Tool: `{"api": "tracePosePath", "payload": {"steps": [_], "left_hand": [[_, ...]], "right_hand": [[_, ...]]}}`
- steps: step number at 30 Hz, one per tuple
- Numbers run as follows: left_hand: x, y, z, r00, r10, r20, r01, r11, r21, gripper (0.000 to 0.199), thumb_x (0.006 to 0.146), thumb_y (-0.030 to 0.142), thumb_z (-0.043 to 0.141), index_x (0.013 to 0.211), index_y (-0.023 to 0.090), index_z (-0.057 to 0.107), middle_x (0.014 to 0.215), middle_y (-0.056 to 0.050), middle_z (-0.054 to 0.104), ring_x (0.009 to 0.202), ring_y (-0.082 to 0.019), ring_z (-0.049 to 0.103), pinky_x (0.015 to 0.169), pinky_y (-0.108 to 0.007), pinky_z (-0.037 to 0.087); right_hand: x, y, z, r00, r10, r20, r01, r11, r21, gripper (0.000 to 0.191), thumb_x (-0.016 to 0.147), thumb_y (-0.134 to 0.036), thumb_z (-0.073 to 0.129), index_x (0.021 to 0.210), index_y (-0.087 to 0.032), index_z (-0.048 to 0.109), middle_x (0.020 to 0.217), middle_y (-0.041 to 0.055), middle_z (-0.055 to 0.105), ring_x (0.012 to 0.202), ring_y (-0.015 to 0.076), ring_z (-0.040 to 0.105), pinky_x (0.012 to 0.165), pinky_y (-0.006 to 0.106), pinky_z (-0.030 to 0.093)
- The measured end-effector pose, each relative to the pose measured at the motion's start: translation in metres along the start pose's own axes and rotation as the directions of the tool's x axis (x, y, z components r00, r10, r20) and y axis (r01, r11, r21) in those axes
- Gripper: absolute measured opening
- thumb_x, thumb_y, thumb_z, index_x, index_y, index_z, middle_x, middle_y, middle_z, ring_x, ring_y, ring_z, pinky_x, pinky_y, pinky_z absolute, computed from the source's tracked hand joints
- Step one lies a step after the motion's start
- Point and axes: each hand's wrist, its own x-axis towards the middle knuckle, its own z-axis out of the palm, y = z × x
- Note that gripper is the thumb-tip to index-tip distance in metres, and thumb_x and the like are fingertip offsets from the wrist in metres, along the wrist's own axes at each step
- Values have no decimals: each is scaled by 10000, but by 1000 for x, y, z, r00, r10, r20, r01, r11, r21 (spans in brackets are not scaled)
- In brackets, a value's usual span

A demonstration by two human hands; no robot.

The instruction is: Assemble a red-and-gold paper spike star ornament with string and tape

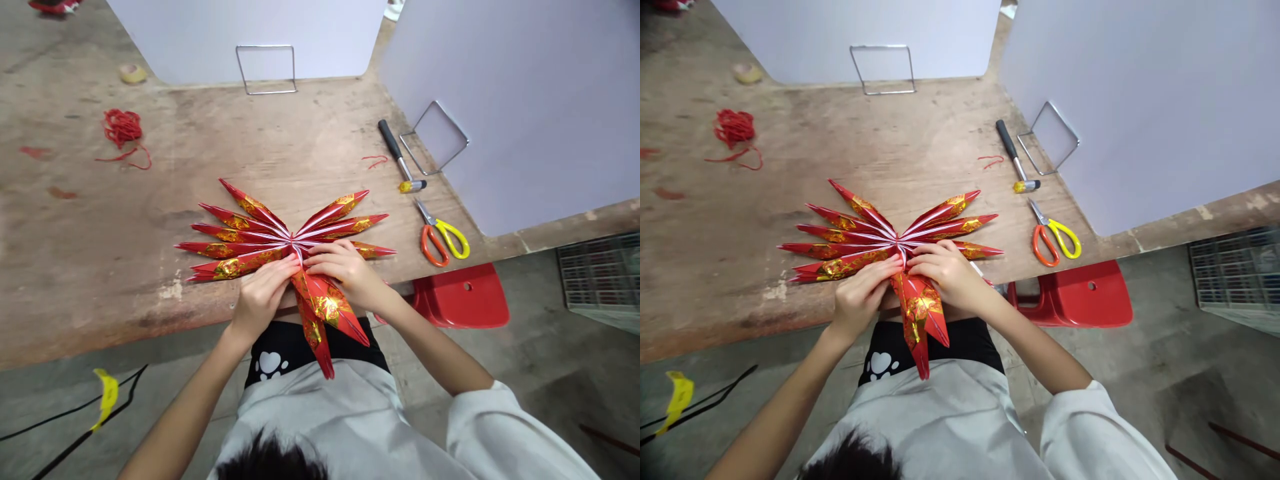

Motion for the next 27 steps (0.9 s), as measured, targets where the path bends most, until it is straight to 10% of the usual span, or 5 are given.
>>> {"api": "tracePosePath", "payload": {"steps": [5,11,20,27], "left_hand": [[6,0,-5,983,-181,-17,179,981,-69,273,906,148,518,1144,211,637,1161,-39,698,1058,-168,661,949,-307,521],[20,6,2,840,-533,-99,501,833,-234,183,857,321,596,938,186,689,963,-33,724,900,-168,673,824,-271,529],[30,24,19,654,-752,-87,546,548,-634,299,805,434,651,968,184,641,700,25,649,362,-43,478,328,-160,340],[32,35,32,584,-794,-168,448,487,-750,261,831,423,630,785,168,601,515,44,591,434,-96,588,433,-173,469]], "right_hand": [[14,1,-6,988,157,15,-157,986,62,182,914,-138,521,1002,-153,680,1088,110,683,1082,234,584,905,387,378],[29,7,6,949,312,-52,-302,942,147,161,889,-130,519,965,-173,654,969,75,679,947,226,596,870,375,392],[37,7,10,919,388,-74,-334,864,376,410,980,-404,375,667,-182,518,727,19,545,759,163,540,771,310,393],[41,0,10,887,451,-101,-347,795,498,450,963,-476,387,610,-195,382,596,-37,371,568,105,369,579,266,298]]}}
